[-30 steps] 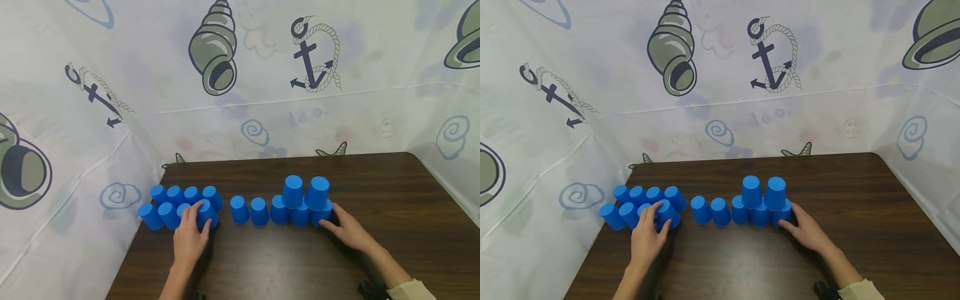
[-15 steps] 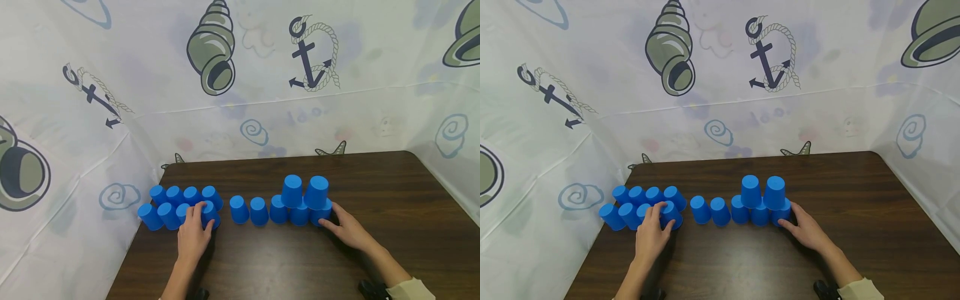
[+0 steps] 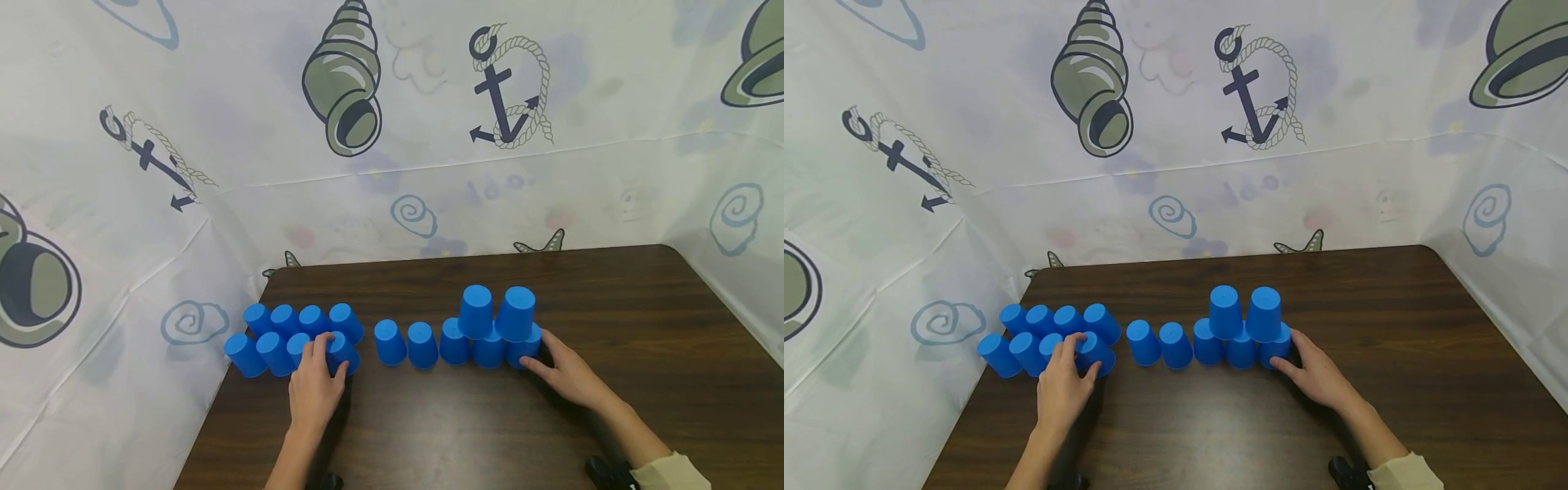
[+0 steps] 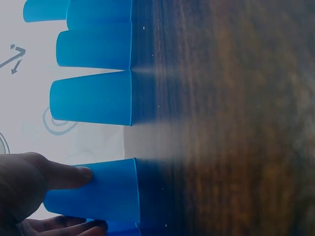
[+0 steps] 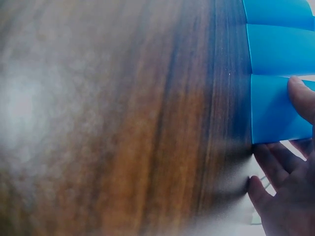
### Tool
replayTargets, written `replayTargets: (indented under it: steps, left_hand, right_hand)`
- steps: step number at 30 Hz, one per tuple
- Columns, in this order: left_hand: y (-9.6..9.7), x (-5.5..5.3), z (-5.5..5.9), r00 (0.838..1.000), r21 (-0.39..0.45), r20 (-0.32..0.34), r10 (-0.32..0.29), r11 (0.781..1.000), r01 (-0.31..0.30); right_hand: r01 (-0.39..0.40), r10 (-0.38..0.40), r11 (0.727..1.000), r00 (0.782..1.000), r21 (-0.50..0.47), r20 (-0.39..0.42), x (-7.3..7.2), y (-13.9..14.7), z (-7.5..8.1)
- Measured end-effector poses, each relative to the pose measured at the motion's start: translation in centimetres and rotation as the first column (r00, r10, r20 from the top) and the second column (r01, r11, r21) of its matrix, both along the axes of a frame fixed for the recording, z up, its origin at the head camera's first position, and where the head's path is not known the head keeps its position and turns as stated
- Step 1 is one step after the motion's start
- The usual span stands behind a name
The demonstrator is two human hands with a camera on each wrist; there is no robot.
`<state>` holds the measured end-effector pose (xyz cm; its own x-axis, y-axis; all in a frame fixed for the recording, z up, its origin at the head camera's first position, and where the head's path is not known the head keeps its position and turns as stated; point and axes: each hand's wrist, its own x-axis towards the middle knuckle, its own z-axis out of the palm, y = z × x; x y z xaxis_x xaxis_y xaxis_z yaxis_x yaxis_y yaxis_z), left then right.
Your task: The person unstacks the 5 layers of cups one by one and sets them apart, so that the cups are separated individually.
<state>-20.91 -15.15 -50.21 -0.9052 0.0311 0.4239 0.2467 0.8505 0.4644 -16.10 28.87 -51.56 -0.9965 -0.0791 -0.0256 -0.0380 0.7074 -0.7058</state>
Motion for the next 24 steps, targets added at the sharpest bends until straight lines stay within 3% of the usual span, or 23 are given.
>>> replayTargets:
  steps: [17, 24]
  left_hand:
    - [-0.1, 0.7, 0.4, 0.999, 0.010, -0.047, 0.013, 1.000, -0.012]
    - [0.2, 1.2, 1.6, 0.990, 0.010, -0.144, 0.007, 1.000, -0.006]
  right_hand:
    - [-0.006, 0.006, 1.000, 1.000, -0.004, -0.021, 0.1, 0.0, -0.1]
    - [-0.008, 0.008, 1.000, 1.000, -0.007, -0.029, 0.1, 0.0, -0.2]
